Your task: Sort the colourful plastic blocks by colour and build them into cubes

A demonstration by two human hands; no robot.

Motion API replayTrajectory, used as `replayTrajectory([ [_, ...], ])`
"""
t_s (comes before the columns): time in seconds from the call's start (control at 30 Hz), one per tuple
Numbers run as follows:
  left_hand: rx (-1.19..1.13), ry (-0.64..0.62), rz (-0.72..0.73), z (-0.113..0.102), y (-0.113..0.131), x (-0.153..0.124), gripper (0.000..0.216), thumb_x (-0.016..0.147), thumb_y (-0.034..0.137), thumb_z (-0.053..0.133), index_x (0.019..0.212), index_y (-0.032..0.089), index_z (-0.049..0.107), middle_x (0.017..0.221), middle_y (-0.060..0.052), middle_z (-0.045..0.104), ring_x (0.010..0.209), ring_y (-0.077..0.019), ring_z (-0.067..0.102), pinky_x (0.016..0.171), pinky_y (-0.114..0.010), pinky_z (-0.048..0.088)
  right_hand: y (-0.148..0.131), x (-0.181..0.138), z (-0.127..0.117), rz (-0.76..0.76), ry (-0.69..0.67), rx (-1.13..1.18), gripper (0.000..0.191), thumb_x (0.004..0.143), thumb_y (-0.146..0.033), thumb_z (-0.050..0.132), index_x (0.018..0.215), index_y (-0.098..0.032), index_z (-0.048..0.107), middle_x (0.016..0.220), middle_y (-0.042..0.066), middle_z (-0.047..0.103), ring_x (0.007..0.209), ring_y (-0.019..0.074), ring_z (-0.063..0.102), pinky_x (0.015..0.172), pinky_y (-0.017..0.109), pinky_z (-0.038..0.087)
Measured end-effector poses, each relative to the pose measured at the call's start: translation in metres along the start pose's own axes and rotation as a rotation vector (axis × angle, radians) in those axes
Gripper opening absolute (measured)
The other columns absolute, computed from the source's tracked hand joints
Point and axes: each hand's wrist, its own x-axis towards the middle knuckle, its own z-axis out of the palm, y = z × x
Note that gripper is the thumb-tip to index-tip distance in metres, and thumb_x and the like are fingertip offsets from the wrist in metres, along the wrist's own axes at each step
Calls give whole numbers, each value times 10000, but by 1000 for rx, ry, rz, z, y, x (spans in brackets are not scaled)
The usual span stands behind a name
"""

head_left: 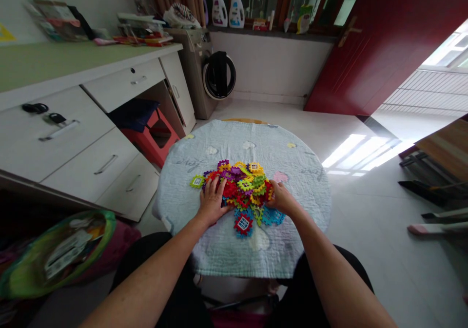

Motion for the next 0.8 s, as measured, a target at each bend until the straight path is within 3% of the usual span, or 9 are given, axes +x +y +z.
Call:
replayTrajectory([
  [0.17, 7, 74, -57, -4, 1, 10, 897, 671, 497, 690, 1437, 259, 288, 1512, -145, 257, 1388, -373, 181, 1083, -583, 177, -8, 17, 1, -4, 92, 66, 741, 651, -217, 699, 1321, -167, 389, 1202, 131, 490, 1108, 243, 527, 932, 338, 401],
  [0.3, -37, 39, 22, -18, 8, -2, 986, 644, 391, 678, 1476, 256, 165, 1518, -144, 231, 1406, -369, 157, 1097, -584, 145, 4, 10, -3, -37, 103, -35, 925, 614, -276, 754, 1408, -181, 289, 1312, 171, 434, 1242, 317, 422, 1001, 427, 338],
  [0.4, -99, -44, 187, -21, 21, -19, 1100, 611, 457, 695, 1495, 259, 69, 1540, -152, 173, 1418, -388, 112, 1104, -580, 145, 16, -10, -4, -4, -5, -113, 1160, 516, -350, 828, 1468, -186, 186, 1356, 200, 397, 1260, 374, 395, 989, 468, 338],
  [0.53, -50, -111, 301, -7, 42, -38, 1271, 424, 658, 762, 1484, 263, 182, 1557, -187, 110, 1407, -458, 50, 1079, -650, 118, 18, -32, 1, 85, -144, -150, 1338, 405, -354, 881, 1495, -243, 112, 1383, 206, 366, 1191, 399, 470, 914, 454, 401],
  [0.63, -3, -102, 321, 6, 50, -38, 1266, 408, 677, 762, 1481, 294, 212, 1563, -165, 122, 1411, -453, 48, 1084, -658, 80, 11, -34, 8, 103, -144, -178, 1357, 390, -256, 885, 1497, -264, 99, 1383, 218, 353, 1129, 391, 528, 873, 435, 425],
  [0.8, 33, -38, 307, 11, 52, -26, 1145, 508, 672, 733, 1474, 298, 246, 1569, -141, 128, 1420, -427, 56, 1100, -643, 42, 5, -24, 14, 59, -120, -135, 1231, 501, -128, 786, 1499, -198, 68, 1287, 209, 421, 992, 304, 610, 821, 361, 445],
])
